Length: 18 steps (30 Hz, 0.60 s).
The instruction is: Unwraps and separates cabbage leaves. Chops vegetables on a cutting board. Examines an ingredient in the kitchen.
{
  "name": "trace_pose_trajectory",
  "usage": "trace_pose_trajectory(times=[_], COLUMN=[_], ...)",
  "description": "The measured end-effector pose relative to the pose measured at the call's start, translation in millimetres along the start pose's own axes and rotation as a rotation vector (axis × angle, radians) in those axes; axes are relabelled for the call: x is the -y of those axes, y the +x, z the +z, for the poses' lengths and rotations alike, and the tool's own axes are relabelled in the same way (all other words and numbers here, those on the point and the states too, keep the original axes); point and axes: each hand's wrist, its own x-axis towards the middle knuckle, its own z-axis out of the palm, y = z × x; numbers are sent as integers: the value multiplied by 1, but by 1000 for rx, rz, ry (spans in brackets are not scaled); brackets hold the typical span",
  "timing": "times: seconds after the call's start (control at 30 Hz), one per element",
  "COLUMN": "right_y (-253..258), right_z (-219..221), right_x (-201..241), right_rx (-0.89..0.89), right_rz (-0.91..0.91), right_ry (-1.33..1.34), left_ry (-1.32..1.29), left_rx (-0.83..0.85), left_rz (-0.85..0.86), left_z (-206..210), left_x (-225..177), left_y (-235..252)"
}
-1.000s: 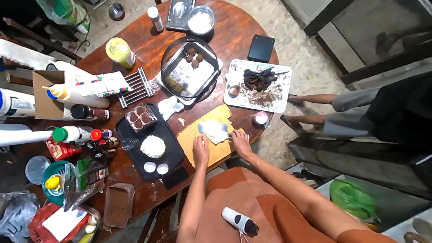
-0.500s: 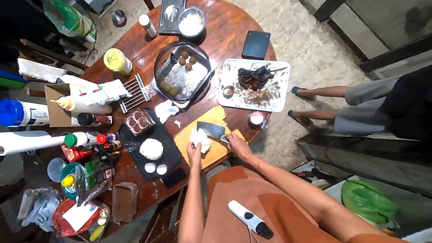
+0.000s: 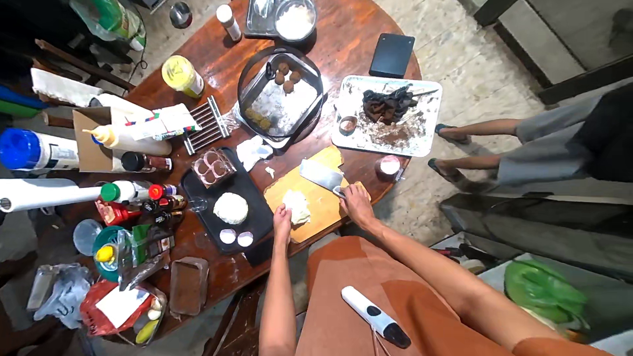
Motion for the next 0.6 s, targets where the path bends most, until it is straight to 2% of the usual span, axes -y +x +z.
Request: trace_pose_trajectory(times=[0.07,0.13,0.2,0.3,0.43,0.6], right_y=[2,3,6,15,17,12], right_z=[3,8,13,24,37,27], right_x=[9,22,43,72,87,84], right_rx=[18,148,263,319,275,157], right_rz=[-35,-47,-4,85,161,307], right_ry=[25,181,393,595,651,685], left_ry=[0,-8,-5,10,-25,-37], left_rx=[33,71,120,221,322,239], left_rz=[4,10,19,36,29,18], left_z=[-3,-5,-7,-8,-14,-25], left_x=[-4,-6,-7,-9,-7,-3], left_y=[1,1,2,7,8,12])
